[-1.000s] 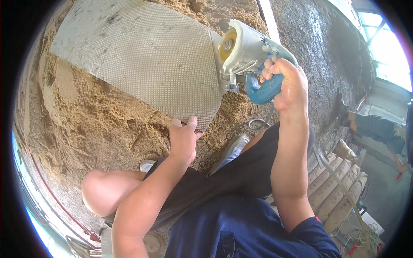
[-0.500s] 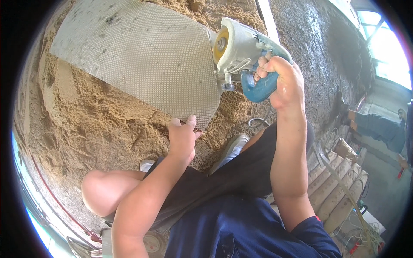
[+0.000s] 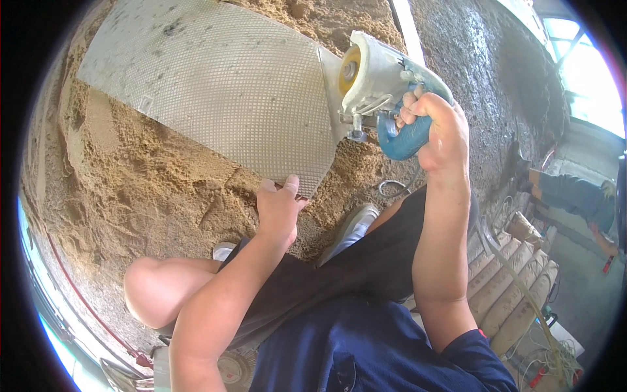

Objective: The person uses a hand-held tile cutter to score and cut a large tile while it is positioned on a pile of sand. They then pick up the cut piece of tile and carry it over to an area where tiling work is in progress.

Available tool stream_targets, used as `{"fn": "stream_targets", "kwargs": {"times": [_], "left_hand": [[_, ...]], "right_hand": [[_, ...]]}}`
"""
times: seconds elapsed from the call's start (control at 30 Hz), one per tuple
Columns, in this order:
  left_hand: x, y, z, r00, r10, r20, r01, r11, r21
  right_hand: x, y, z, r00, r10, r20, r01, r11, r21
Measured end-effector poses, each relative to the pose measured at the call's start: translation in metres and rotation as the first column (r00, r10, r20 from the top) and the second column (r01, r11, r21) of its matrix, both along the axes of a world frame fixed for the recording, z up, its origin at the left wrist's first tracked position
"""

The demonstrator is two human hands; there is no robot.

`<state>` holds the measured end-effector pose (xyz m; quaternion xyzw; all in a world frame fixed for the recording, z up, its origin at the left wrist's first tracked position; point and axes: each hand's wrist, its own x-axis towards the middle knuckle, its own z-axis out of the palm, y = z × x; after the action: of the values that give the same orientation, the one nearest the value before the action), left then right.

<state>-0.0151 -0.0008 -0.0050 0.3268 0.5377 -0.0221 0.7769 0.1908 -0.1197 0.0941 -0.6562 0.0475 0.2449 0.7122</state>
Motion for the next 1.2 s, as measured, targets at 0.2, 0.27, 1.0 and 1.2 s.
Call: {"fn": "stream_targets", "kwargs": {"times": [0.2,0.27,1.0,1.2], "left_hand": [[0.000,0.000,-0.001,1.000,0.026,0.017,-0.026,0.999,0.023],[0.001,0.000,0.001,1.000,0.024,-0.006,-0.024,0.999,0.025],[0.001,0.000,0.000,1.000,0.022,-0.007,-0.022,1.000,0.008],[0.003,0.001,0.005,1.000,-0.001,-0.016,0.000,1.000,-0.017]], "right_hand": [[0.000,0.008,-0.001,0.998,0.058,0.025,-0.058,0.998,0.014],[-0.002,0.009,0.001,0.997,0.073,-0.006,-0.073,0.997,0.035],[0.007,0.012,-0.004,0.994,0.076,0.073,-0.078,0.997,0.022],[0.008,0.018,-0.001,0.995,0.087,0.051,-0.087,0.996,-0.006]]}}
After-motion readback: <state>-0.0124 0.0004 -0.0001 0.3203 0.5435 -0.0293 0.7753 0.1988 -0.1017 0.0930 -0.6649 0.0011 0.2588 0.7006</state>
